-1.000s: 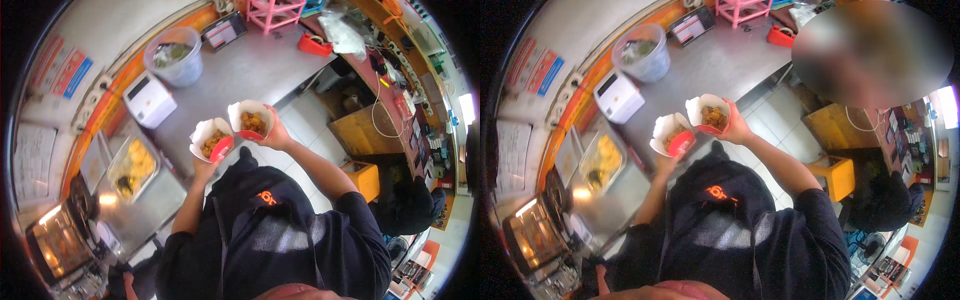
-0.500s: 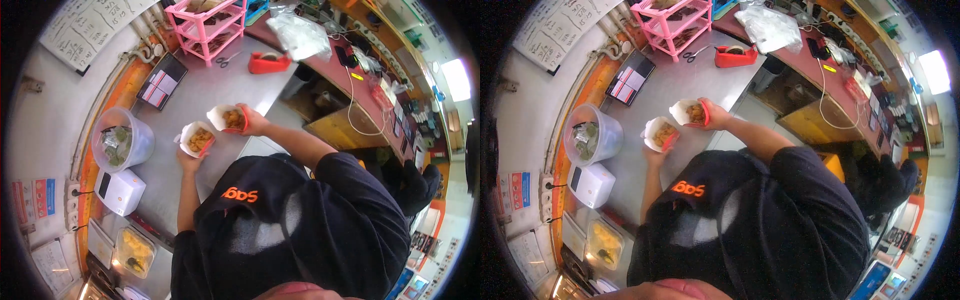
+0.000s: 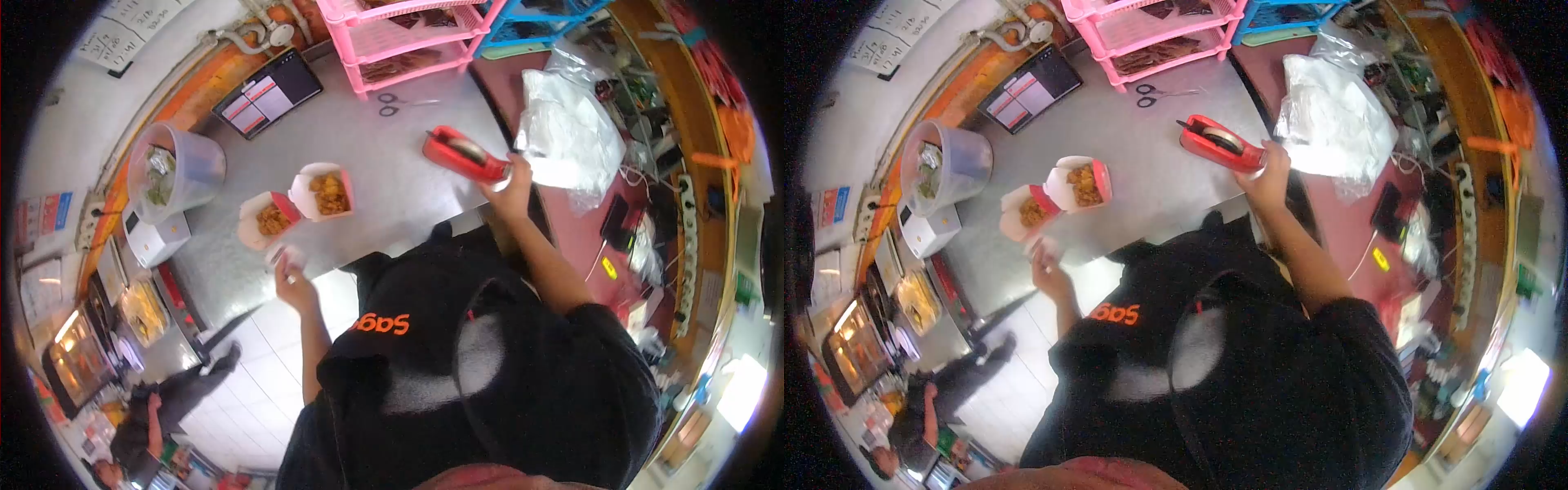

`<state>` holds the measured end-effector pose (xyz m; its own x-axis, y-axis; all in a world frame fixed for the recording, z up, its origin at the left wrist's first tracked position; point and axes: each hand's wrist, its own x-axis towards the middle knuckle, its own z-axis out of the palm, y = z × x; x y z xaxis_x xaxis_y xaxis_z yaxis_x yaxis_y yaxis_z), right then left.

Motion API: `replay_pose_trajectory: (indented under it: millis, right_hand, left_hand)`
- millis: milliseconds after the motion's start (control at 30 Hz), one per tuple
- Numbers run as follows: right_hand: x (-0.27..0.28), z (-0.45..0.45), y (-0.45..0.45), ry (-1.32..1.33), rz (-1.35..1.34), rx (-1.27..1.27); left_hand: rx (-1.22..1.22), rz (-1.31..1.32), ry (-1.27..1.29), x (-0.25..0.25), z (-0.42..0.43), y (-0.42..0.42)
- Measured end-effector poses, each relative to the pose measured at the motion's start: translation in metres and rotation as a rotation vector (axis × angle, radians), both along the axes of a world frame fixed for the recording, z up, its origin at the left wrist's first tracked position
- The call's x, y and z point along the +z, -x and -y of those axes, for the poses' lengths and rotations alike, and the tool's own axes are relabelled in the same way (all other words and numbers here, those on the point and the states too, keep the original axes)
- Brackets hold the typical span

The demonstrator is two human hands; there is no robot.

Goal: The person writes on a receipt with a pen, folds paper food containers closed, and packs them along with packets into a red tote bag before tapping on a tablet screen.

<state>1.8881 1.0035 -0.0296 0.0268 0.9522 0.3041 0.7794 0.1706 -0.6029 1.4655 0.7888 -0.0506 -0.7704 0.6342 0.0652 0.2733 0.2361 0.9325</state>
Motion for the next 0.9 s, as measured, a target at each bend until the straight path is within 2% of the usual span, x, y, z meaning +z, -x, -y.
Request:
replay_pose_trajectory:
  millis: [33,100,133,200,233,300,367,400,433,467,500,533,567,600,633,667,733,767,867,900]
  right_hand:
    - [-0.016,-0.009,-0.026,0.054,0.061,0.103]
    - [-0.030,-0.024,-0.037,0.133,0.010,0.214]
    - [-0.037,-0.030,-0.035,0.150,0.001,0.262]
    - [-0.044,-0.030,-0.027,0.432,-0.262,0.073]
    - [-0.053,-0.027,-0.024,0.460,-0.265,0.094]
    - [-0.070,-0.029,-0.021,0.201,-0.336,0.014]
    - [-0.063,-0.041,-0.016,0.179,-0.272,-0.056]
    - [-0.065,-0.052,-0.018,0.131,-0.285,-0.074]
    - [-0.070,-0.059,-0.019,0.084,-0.300,-0.100]
    - [-0.079,-0.067,-0.031,0.151,-0.452,-0.064]
    - [-0.073,-0.070,-0.034,0.115,-0.462,0.012]
    - [-0.051,-0.073,-0.037,0.058,-0.126,0.097]
    - [-0.038,-0.077,-0.034,0.004,-0.162,0.091]
    - [-0.029,-0.085,-0.029,-0.135,-0.101,0.075]
    - [-0.010,-0.097,-0.020,-0.191,0.161,0.054]
    - [-0.004,-0.115,-0.010,-0.250,0.125,0.057]
    - [-0.006,-0.157,-0.003,-0.300,0.328,0.112]
    - [0.004,-0.177,0.001,0.054,0.466,0.121]
    - [-0.024,-0.188,0.011,-0.045,0.456,0.216]
    - [-0.032,-0.188,0.014,-0.080,0.435,0.232]
  left_hand:
    - [-0.041,-0.044,0.046,0.026,-0.022,-0.041]
    - [-0.321,-0.251,-0.111,0.029,-0.054,-0.092]
    - [-0.386,-0.237,-0.070,0.040,-0.075,-0.120]
    - [-0.548,-0.097,-0.024,0.052,-0.114,-0.163]
    - [-0.600,-0.012,-0.113,0.031,-0.127,-0.178]
    - [-0.641,0.027,-0.114,0.013,-0.154,-0.199]
    - [-0.585,0.479,-0.045,-0.013,-0.167,-0.216]
    - [-0.580,0.498,-0.025,-0.025,-0.173,-0.214]
    - [-0.687,0.343,0.103,-0.032,-0.179,-0.205]
    - [-0.801,0.187,0.222,-0.039,-0.182,-0.196]
    - [-0.815,0.210,0.235,-0.047,-0.183,-0.189]
    - [-0.932,-0.144,0.331,-0.055,-0.184,-0.179]
    - [-1.032,-0.501,0.413,-0.062,-0.186,-0.173]
    - [-1.028,-0.611,0.439,-0.062,-0.189,-0.167]
    - [-1.027,-0.714,0.475,-0.059,-0.190,-0.162]
    - [-0.995,-0.689,0.460,-0.062,-0.188,-0.158]
    - [-0.945,-0.715,0.423,-0.076,-0.189,-0.150]
    - [-0.927,-0.761,0.398,-0.083,-0.189,-0.147]
    - [-0.959,-0.763,0.418,-0.095,-0.189,-0.147]
    - [-0.845,-1.036,0.260,-0.113,-0.193,-0.143]
